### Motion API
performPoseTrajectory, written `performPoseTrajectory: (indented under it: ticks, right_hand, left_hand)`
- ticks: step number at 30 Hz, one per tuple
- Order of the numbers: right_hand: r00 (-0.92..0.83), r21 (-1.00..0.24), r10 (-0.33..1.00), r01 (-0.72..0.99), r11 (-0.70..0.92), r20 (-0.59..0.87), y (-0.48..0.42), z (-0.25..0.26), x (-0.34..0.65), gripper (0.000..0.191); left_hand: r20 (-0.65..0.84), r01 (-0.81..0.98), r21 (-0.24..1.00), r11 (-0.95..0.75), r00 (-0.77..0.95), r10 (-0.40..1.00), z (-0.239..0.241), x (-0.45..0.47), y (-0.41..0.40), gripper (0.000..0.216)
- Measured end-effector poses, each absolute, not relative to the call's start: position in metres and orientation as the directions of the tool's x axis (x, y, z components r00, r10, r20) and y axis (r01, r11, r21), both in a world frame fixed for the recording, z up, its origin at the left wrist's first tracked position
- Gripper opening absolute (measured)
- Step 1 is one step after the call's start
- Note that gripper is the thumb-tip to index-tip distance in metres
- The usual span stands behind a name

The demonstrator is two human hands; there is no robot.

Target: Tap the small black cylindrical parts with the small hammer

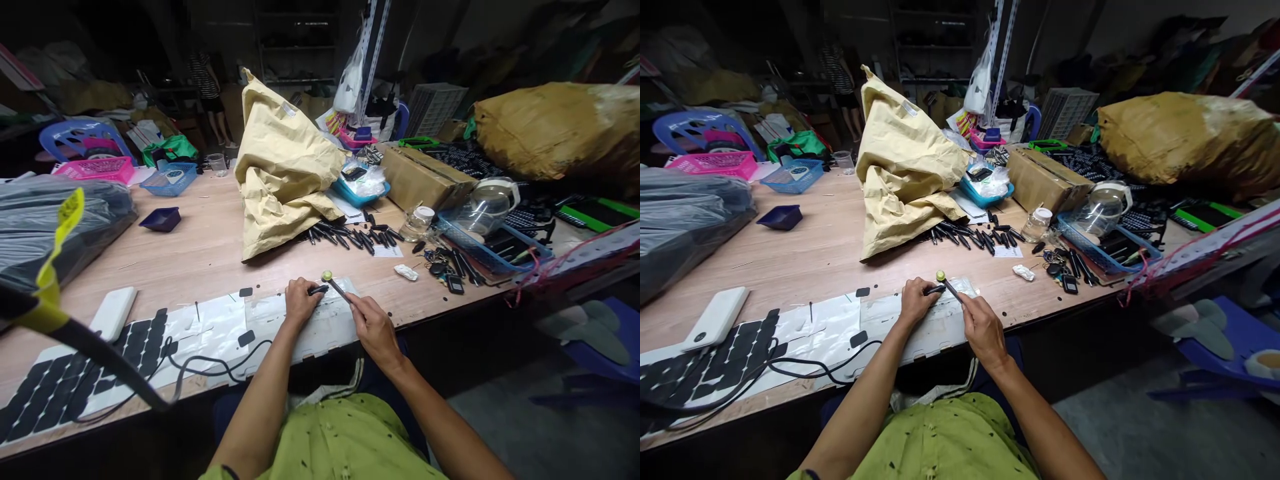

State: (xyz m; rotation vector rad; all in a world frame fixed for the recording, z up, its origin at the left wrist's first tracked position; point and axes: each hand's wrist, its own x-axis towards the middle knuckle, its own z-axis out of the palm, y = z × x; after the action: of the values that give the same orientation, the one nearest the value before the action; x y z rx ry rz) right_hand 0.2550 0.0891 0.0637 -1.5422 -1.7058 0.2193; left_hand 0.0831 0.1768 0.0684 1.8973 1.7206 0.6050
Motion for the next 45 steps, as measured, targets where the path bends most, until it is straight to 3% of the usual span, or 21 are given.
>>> performPoseTrajectory:
  ticks: [6, 19, 26, 30, 33, 35, 38, 42, 45]
  right_hand:
    - [0.113, -0.626, 0.931, 0.767, 0.140, 0.347, 0.090, 0.059, 0.256, 0.038]
    - [0.019, -0.560, 0.915, 0.796, 0.229, 0.402, 0.090, 0.059, 0.245, 0.037]
    - [0.122, -0.328, 0.912, 0.945, 0.014, 0.392, 0.122, 0.052, 0.269, 0.036]
    - [0.099, -0.211, 0.906, 0.977, -0.012, 0.411, 0.128, 0.041, 0.268, 0.035]
    - [0.123, -0.249, 0.904, 0.968, -0.019, 0.410, 0.127, 0.038, 0.263, 0.035]
    - [0.178, -0.348, 0.918, 0.936, -0.047, 0.356, 0.133, 0.043, 0.264, 0.030]
    - [0.367, -0.511, 0.915, 0.826, -0.239, 0.166, 0.157, 0.061, 0.279, 0.024]
    - [0.527, -0.519, 0.844, 0.751, -0.408, 0.099, 0.206, 0.082, 0.309, 0.043]
    - [0.580, -0.513, 0.814, 0.711, -0.481, 0.041, 0.231, 0.086, 0.319, 0.041]
  left_hand:
    - [-0.036, 0.758, 0.651, -0.029, 0.069, 0.997, 0.072, 0.085, 0.177, 0.014]
    - [-0.107, 0.766, 0.643, 0.028, 0.053, 0.993, 0.080, 0.088, 0.179, 0.016]
    - [-0.100, 0.753, 0.658, 0.007, 0.079, 0.992, 0.083, 0.085, 0.182, 0.014]
    - [-0.098, 0.670, 0.738, -0.078, 0.220, 0.970, 0.084, 0.069, 0.165, 0.015]
    - [-0.049, 0.529, 0.817, -0.230, 0.460, 0.887, 0.079, 0.051, 0.130, 0.017]
    - [-0.062, 0.511, 0.811, -0.284, 0.558, 0.827, 0.075, 0.042, 0.106, 0.021]
    - [-0.150, 0.606, 0.732, -0.311, 0.589, 0.794, 0.072, 0.037, 0.082, 0.026]
    - [-0.136, 0.611, 0.691, -0.386, 0.634, 0.761, 0.068, 0.041, 0.078, 0.033]
    - [-0.112, 0.598, 0.708, -0.377, 0.621, 0.776, 0.064, 0.042, 0.080, 0.031]
